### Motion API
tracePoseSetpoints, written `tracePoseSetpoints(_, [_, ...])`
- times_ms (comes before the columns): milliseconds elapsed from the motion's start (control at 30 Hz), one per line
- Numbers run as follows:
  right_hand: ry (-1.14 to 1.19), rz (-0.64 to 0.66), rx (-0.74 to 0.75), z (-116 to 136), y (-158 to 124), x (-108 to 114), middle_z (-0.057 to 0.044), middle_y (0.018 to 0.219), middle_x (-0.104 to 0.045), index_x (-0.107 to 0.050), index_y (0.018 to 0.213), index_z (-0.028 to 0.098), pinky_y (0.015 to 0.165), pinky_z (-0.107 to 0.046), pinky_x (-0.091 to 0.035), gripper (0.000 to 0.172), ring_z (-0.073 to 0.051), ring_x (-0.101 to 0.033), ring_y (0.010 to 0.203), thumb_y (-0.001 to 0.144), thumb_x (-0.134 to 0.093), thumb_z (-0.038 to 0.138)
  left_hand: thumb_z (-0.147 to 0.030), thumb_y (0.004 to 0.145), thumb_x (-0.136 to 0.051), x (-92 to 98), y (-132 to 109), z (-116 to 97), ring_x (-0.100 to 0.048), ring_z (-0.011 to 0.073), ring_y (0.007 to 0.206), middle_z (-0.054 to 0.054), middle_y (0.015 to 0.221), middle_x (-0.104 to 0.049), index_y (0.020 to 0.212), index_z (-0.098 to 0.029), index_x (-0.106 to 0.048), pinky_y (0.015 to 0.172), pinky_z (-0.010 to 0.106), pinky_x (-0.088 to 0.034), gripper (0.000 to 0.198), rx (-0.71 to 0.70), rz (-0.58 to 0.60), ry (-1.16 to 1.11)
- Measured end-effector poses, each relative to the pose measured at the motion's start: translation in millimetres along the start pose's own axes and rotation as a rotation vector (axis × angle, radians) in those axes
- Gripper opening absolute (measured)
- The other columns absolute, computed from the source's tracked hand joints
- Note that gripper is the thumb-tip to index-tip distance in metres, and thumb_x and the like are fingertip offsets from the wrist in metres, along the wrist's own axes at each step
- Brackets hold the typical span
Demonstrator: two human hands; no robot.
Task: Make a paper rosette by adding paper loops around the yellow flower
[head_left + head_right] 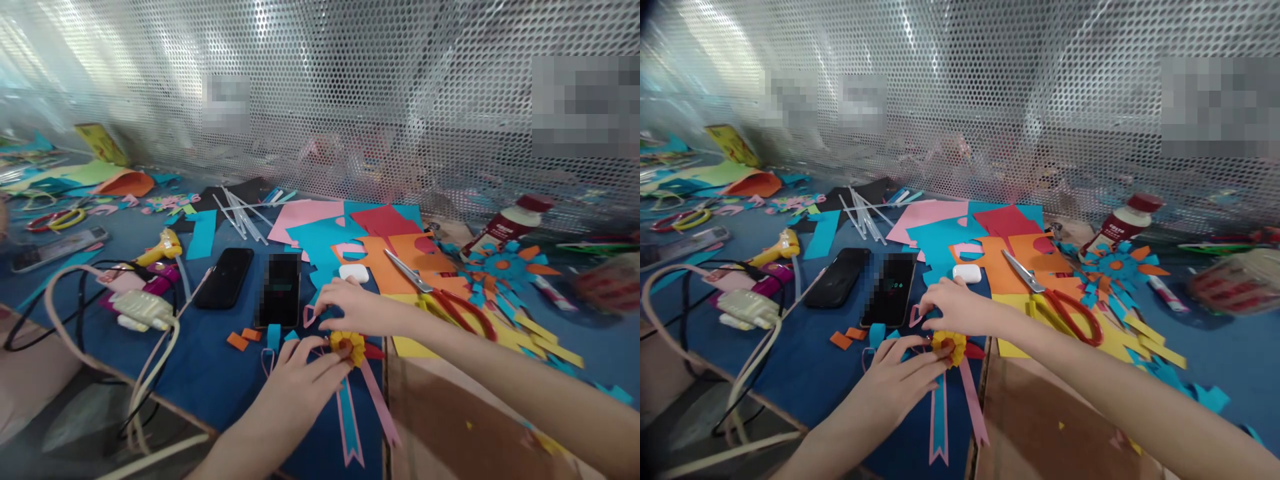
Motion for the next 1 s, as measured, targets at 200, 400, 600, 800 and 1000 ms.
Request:
tracePoseSetpoints(200, [-0.160, -0.158, 0.010, -14.5, 4.1, 13.4, -0.006, 0.101, -0.063, -0.066, 0.099, 0.020, 0.097, -0.045, -0.033, 0.016, -0.022, -0.053, 0.104, 0.092, -0.052, 0.024, -0.029, 0.094, -0.049, 5.1, 0.7, 0.0, -0.052, 0.0218, 0.100, -0.004, 0.127, -0.063, 0.126, -0.026, -0.056, 0.082, 0.035, -0.040, 0.032, -0.016, 0.031, 0.033])
tracePoseSetpoints(400, [-0.514, -0.095, 0.137, -25.9, 18.6, 7.6, -0.012, 0.112, -0.056, -0.065, 0.112, 0.019, 0.092, -0.049, -0.037, 0.030, -0.028, -0.046, 0.105, 0.084, -0.057, 0.013, -0.027, 0.094, -0.050, 13.2, 1.4, -3.1, -0.056, 0.0222, 0.096, -0.001, 0.126, -0.063, 0.123, -0.022, -0.058, 0.080, 0.035, -0.044, 0.031, -0.036, -0.023, 0.016])
tracePoseSetpoints(600, [-0.615, -0.141, 0.200, -25.4, 21.6, 24.7, -0.012, 0.110, -0.057, -0.066, 0.106, 0.016, 0.085, -0.042, -0.040, 0.022, -0.026, -0.046, 0.100, 0.085, -0.058, 0.014, -0.020, 0.091, -0.055, 23.1, -1.1, 3.7, -0.060, 0.0193, 0.091, 0.002, 0.106, -0.070, 0.111, -0.020, -0.062, 0.082, 0.032, -0.047, 0.021, 0.125, -0.194, -0.133])
tracePoseSetpoints(800, [-0.772, -0.129, 0.433, 18.2, -5.7, 27.4, -0.008, 0.100, -0.060, -0.064, 0.107, 0.019, 0.076, -0.034, -0.040, 0.024, -0.021, -0.051, 0.092, 0.087, -0.056, 0.010, -0.016, 0.090, -0.054, 32.5, -4.6, 25.6, -0.059, 0.0185, 0.094, 0.003, 0.096, -0.067, 0.100, -0.020, -0.060, 0.084, 0.032, -0.047, 0.012, 0.488, -0.302, -0.268])
tracePoseSetpoints(1000, [-0.775, -0.105, 0.535, 48.6, -20.9, 9.5, -0.008, 0.096, -0.062, -0.064, 0.101, 0.015, 0.074, -0.033, -0.041, 0.016, -0.019, -0.054, 0.087, 0.092, -0.051, 0.014, -0.025, 0.087, -0.060, 29.1, 0.3, 38.3, -0.062, 0.0191, 0.092, 0.004, 0.107, -0.066, 0.114, -0.024, -0.053, 0.075, 0.031, -0.049, 0.028, 0.679, -0.244, -0.550])
Point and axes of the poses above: each hand's wrist, its own y-axis towards the middle knuckle, its own x-axis out of the back of the hand, z = x × y, the point moved 3 cm from there along y, towards the middle knuckle
